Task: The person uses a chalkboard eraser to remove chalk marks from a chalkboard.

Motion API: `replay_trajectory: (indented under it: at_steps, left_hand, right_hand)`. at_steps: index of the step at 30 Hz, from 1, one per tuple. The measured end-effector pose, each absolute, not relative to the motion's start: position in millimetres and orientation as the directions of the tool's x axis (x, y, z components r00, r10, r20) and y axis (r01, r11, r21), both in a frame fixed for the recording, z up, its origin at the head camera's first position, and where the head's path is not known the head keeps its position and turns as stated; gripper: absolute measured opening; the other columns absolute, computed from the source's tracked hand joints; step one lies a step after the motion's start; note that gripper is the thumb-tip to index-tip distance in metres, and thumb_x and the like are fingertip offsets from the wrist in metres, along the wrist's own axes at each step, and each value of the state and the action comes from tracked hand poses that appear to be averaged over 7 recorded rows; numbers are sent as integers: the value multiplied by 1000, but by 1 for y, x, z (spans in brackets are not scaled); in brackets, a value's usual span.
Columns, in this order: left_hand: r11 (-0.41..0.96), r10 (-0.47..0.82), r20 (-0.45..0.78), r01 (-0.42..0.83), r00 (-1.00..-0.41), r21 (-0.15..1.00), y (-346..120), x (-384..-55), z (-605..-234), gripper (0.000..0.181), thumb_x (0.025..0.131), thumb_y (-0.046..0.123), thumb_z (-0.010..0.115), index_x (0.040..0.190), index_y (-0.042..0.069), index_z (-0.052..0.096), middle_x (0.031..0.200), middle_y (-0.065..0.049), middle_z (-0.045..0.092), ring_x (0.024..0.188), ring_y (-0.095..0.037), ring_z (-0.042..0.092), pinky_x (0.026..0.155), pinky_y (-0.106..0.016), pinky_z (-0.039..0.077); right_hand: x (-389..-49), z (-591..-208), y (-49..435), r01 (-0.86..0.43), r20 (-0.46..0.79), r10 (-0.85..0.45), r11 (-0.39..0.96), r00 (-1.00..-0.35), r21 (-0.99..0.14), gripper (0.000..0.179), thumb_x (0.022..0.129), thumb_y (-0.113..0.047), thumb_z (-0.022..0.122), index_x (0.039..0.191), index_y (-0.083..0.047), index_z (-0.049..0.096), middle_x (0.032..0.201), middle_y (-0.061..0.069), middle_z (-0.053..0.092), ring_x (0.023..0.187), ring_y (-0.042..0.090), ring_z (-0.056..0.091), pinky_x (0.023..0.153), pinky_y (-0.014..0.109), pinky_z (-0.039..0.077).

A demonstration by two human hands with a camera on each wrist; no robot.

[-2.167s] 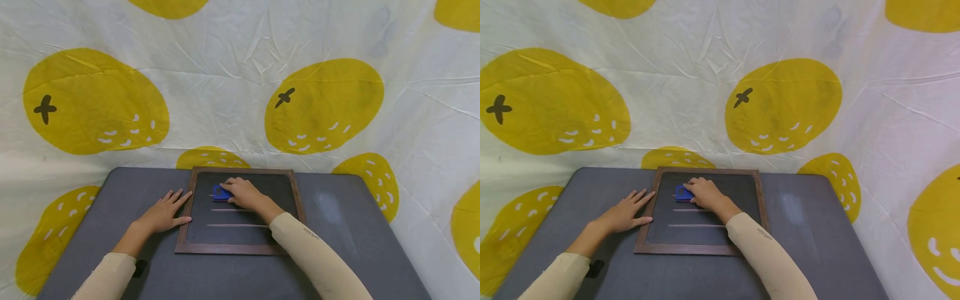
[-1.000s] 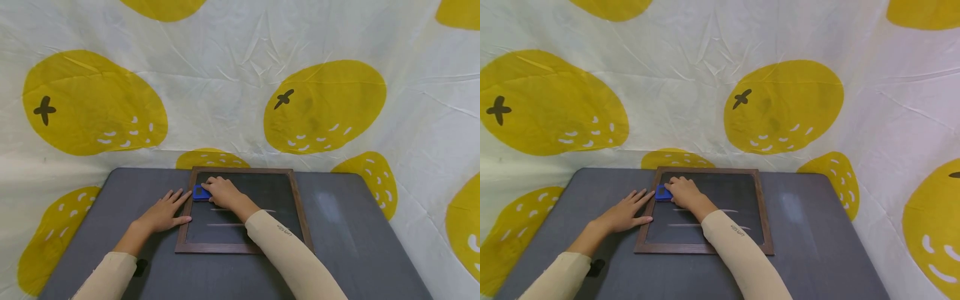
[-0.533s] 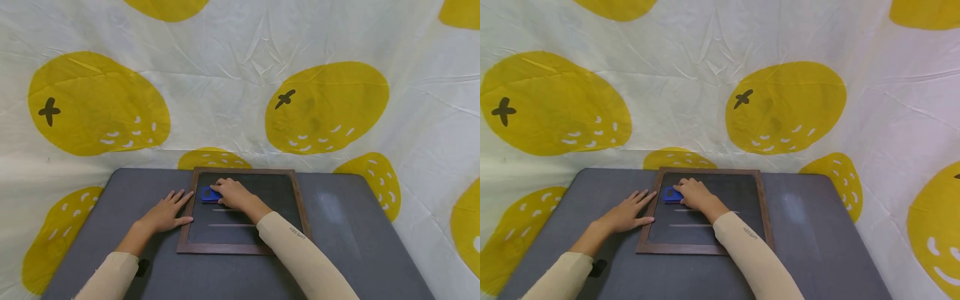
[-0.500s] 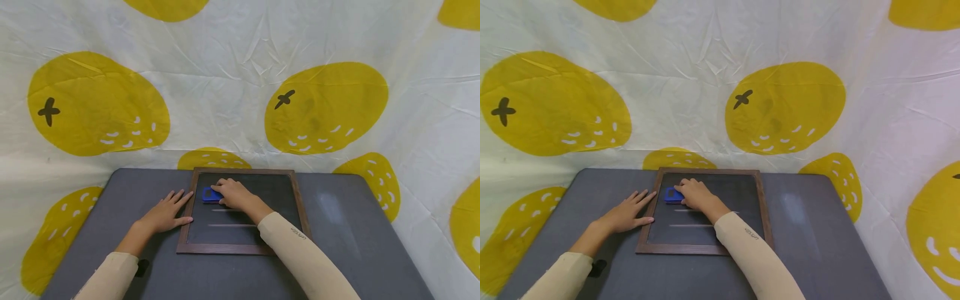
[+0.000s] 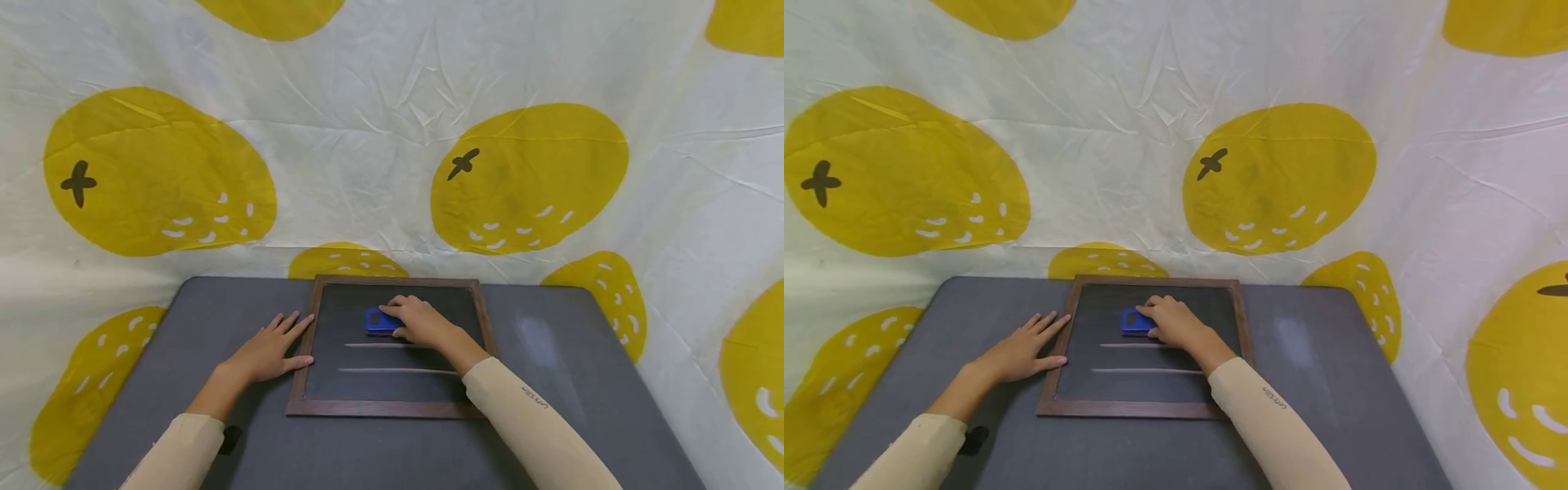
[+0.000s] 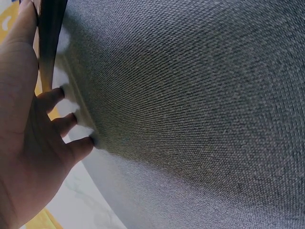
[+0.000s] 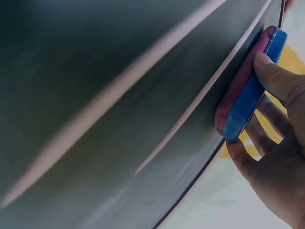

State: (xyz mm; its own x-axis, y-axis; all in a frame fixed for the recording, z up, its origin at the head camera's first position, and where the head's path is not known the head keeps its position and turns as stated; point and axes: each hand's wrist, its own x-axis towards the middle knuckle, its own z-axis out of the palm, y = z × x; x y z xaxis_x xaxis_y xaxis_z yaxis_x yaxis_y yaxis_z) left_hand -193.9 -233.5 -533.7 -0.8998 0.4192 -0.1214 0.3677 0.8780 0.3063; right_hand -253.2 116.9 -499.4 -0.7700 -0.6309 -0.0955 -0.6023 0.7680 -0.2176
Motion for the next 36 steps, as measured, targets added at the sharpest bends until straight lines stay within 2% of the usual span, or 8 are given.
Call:
replay_trajectory:
  at_steps: [16,30,36]
  left_hand:
    - [877,423,-124,371,-898,304,-232,-196,-535,92,95,68,58,166,21,25,168,-24,26,153,-56,19,114,-76,26]
    - [879,420,-135,366,-897,306,-233,-194,-530,91,96,66,59,167,20,25,169,-24,25,153,-56,19,115,-76,25]
    - [878,420,-130,366,-898,309,-234,-192,-535,92,95,68,59,167,21,25,169,-24,25,153,-56,19,115,-76,25]
  right_hand:
    - [-241,-502,212,-543,-42,-569,801,-821,-252,63,94,-17,78,151,-7,54,143,20,58,127,41,57,105,57,49]
    - [-242,-503,243,-505,-31,-536,811,-843,-296,58,93,-10,78,147,-5,57,142,23,58,130,44,56,107,61,47]
    - [-243,-503,244,-538,-8,-564,792,-826,-290,58,93,-12,78,147,-5,58,140,22,59,127,44,58,105,60,48]
